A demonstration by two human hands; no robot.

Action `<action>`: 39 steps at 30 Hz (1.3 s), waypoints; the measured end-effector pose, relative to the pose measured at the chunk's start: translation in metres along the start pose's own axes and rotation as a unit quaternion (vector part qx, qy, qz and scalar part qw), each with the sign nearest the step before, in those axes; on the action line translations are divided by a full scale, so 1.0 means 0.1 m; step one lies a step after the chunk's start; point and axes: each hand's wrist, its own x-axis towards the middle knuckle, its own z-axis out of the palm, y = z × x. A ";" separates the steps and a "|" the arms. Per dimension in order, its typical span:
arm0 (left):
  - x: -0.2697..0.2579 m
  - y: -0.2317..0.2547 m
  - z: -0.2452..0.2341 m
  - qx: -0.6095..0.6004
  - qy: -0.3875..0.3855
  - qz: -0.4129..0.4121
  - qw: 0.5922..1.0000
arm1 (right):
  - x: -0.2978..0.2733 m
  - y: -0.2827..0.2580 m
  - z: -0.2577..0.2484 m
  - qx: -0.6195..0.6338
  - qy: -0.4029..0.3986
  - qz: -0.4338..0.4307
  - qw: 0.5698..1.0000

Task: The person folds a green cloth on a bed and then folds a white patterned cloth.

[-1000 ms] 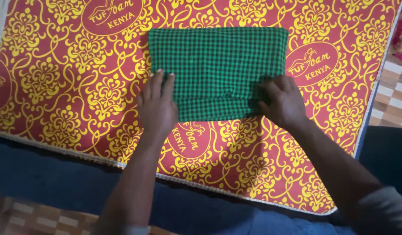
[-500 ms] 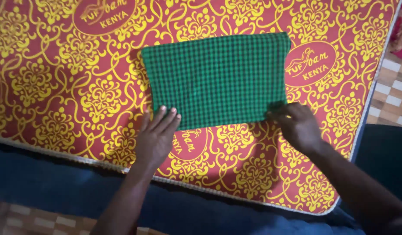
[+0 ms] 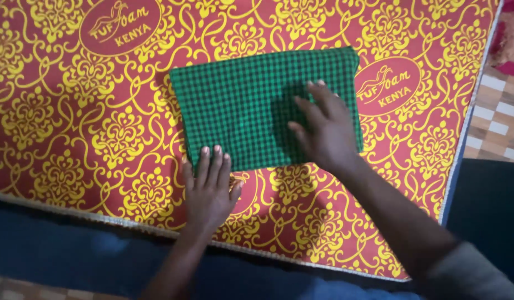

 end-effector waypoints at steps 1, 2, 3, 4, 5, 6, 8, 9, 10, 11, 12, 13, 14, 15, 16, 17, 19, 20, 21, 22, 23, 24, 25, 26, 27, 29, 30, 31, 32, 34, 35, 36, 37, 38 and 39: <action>0.05 0.03 -0.04 -0.006 0.007 -0.007 1.000 | 0.04 -0.06 0.13 -0.041 -0.022 0.006 0.999; 0.12 0.04 -0.07 -0.027 0.013 -0.034 0.999 | 0.06 -0.13 0.27 -0.083 -0.043 0.011 0.996; 0.21 0.05 -0.09 -0.051 0.021 -0.056 0.997 | 0.05 -0.17 0.38 -0.127 -0.063 0.022 0.990; 0.30 0.06 -0.11 -0.076 0.029 -0.078 0.994 | 0.00 -0.19 0.47 -0.124 -0.056 0.034 0.990; 0.43 0.08 -0.07 -0.088 0.038 -0.083 0.992 | -0.09 -0.24 0.53 -0.122 -0.052 0.047 0.990; 0.61 0.08 0.01 -0.100 0.047 -0.088 0.990 | -0.15 -0.25 0.56 -0.119 -0.048 0.060 0.990; 0.74 0.14 0.11 -0.082 0.035 -0.099 0.991 | -0.24 -0.22 0.59 -0.103 -0.053 0.051 0.992; 0.83 0.20 0.20 -0.060 0.017 -0.097 0.993 | -0.26 -0.17 0.58 -0.099 -0.054 0.048 0.992; 0.88 0.23 0.29 -0.037 -0.001 -0.094 0.995 | -0.27 -0.10 0.56 -0.066 -0.042 0.058 0.995; 0.88 0.25 0.34 -0.039 0.002 -0.100 0.994 | -0.29 0.00 0.53 -0.030 -0.032 0.064 0.997; 0.85 0.28 0.38 -0.041 0.005 -0.105 0.994 | -0.32 0.12 0.49 0.005 -0.023 0.070 0.997; 0.80 0.28 0.41 -0.041 0.004 -0.108 0.993 | -0.36 0.25 0.46 0.056 0.069 0.138 0.986; 0.76 0.28 0.43 -0.042 0.004 -0.101 0.994 | -0.37 0.42 0.42 0.105 0.159 0.204 0.960; 0.72 0.26 0.43 -0.042 0.004 -0.093 0.995 | -0.36 0.62 0.35 0.076 0.212 0.219 0.949; 0.69 0.25 0.43 -0.042 0.004 -0.086 0.995 | -0.32 0.82 0.32 0.046 0.263 0.232 0.935; 0.68 0.24 0.44 -0.037 0.004 -0.086 0.996 | -0.27 0.97 0.32 0.104 0.205 0.319 0.919; 0.70 0.24 0.45 -0.026 0.005 -0.085 0.996 | -0.14 1.18 0.32 0.217 0.077 0.475 0.849; 0.72 0.25 0.45 -0.026 0.009 -0.084 0.996 | -0.10 1.21 0.33 0.202 0.061 0.456 0.865; 0.71 0.26 0.45 -0.025 0.011 -0.083 0.996 | -0.08 1.21 0.35 0.187 0.043 0.437 0.879; 0.71 0.26 0.45 -0.023 0.014 -0.082 0.996 | -0.06 1.20 0.37 0.172 0.025 0.418 0.891; 0.70 0.26 0.45 -0.026 0.016 -0.082 0.996 | -0.05 1.22 0.34 0.161 0.017 0.405 0.900; 0.69 0.26 0.45 -0.030 0.018 -0.082 0.996 | -0.05 1.26 0.27 0.150 0.009 0.391 0.908; 0.69 0.27 0.46 -0.035 0.022 -0.082 0.996 | -0.04 1.30 0.22 0.136 0.003 0.377 0.916; 0.70 0.27 0.47 -0.031 0.025 -0.081 0.996 | -0.02 1.33 0.18 0.198 0.016 0.410 0.890; 0.70 0.26 0.48 -0.028 0.027 -0.082 0.996 | -0.03 1.35 0.12 0.258 0.027 0.442 0.859; 0.68 0.26 0.50 -0.026 0.023 -0.086 0.996 | 0.03 1.36 0.07 0.302 -0.003 0.484 0.821; 0.67 0.27 0.49 -0.028 0.019 -0.089 0.995 | 0.10 1.37 0.10 0.287 -0.043 0.495 0.819; 0.69 0.27 0.50 -0.030 0.017 -0.088 0.996 | 0.16 1.36 0.12 0.271 -0.078 0.506 0.815; 0.70 0.26 0.50 -0.027 0.016 -0.088 0.996 | 0.17 1.31 0.17 0.227 -0.056 0.461 0.856; 0.70 0.26 0.50 -0.021 0.016 -0.087 0.996 | 0.16 1.22 0.27 0.133 -0.012 0.363 0.922; 0.70 0.27 0.50 -0.022 0.016 -0.086 0.996 | 0.16 1.23 0.24 0.113 -0.010 0.358 0.927; 0.69 0.27 0.51 -0.023 0.017 -0.086 0.996 | 0.16 1.24 0.21 0.093 -0.008 0.352 0.931; 0.69 0.26 0.52 -0.022 0.017 -0.086 0.996 | 0.16 1.24 0.20 0.074 -0.007 0.346 0.935; 0.71 0.25 0.53 -0.019 0.018 -0.084 0.996 | 0.17 1.24 0.16 0.096 -0.016 0.361 0.927; 0.69 0.25 0.54 -0.016 0.017 -0.084 0.996 | 0.15 1.24 0.11 0.117 -0.029 0.377 0.918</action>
